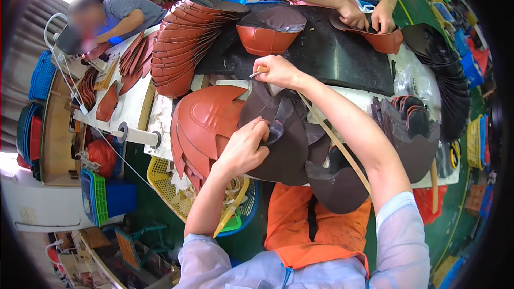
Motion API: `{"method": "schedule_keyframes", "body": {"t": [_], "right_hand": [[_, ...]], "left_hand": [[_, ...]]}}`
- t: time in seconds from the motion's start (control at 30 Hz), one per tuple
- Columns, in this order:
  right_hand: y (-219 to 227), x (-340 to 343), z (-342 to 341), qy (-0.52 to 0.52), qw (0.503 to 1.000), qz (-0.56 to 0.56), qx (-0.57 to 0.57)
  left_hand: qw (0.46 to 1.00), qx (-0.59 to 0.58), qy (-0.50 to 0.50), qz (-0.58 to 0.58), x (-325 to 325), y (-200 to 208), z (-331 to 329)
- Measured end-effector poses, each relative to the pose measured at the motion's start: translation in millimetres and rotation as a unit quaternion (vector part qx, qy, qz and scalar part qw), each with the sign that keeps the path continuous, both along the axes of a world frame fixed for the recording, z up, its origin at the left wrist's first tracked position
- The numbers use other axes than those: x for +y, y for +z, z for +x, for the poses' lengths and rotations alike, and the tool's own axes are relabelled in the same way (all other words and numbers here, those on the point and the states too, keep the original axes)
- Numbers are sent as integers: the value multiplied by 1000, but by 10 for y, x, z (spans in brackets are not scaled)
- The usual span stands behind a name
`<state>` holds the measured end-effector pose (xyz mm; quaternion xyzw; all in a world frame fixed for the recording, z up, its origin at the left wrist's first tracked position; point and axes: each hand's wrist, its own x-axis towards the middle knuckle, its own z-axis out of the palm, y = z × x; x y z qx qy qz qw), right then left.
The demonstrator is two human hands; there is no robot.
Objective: Assembling shoe uppers by applying adhesive strips and joining leather/synthetic components.
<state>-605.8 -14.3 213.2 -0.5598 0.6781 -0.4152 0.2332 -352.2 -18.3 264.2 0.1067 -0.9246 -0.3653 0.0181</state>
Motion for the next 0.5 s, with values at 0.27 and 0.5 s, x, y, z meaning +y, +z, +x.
{"method": "schedule_keyframes", "body": {"t": [0.27, 0.5], "right_hand": [[-25, 112, 34, -11, 993, 45, 104], [-75, 180, 148, -24, 971, 5, 237]], "left_hand": [[995, 60, 71, -30, 7, -144, -173], [993, -15, 89, -74, 64, -109, -307]]}}
